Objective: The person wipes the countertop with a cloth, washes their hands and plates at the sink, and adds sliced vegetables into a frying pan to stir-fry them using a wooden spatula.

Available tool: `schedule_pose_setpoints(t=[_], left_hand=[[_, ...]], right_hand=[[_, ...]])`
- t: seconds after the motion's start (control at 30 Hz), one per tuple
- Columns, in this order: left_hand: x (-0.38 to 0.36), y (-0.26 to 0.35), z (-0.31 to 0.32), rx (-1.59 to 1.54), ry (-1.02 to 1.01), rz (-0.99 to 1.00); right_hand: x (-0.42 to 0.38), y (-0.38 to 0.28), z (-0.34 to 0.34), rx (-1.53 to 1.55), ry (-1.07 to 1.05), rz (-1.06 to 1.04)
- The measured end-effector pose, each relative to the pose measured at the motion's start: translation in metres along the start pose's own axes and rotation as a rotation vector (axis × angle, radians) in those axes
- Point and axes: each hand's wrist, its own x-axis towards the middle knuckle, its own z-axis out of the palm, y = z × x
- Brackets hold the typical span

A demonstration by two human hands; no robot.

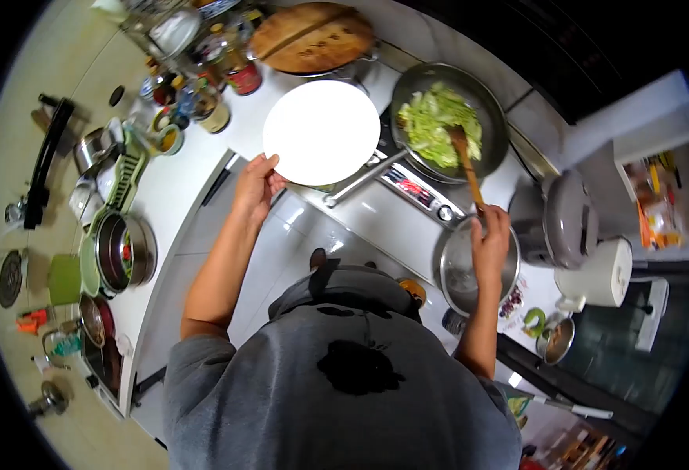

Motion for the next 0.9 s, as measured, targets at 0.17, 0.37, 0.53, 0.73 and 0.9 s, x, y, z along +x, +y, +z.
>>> schedule_pose_setpoints(t=[0.17,0.37,0.53,0.73,0.9], left_hand=[[-0.005,-0.011,-0.075,-0.045,0.264,-0.001],[0.036,-0.043,-0.177,-0.080,0.468,0.073],[0.084,-0.061,-0.226,-0.129,0.498,0.047],[0.128,-0.078,-0.234,-0.142,0.512,-0.013],[0.163,-0.101,-0.240,-0.147,0.452,-0.070]], right_hand=[[0.014,0.009,0.026,-0.230,-0.071,0.042],[0.027,0.009,0.045,-0.350,-0.176,0.121],[0.037,0.008,0.059,-0.448,-0.160,0.144],[0.039,0.008,0.068,-0.461,-0.111,0.109],[0.039,0.008,0.071,-0.495,-0.063,0.100]])
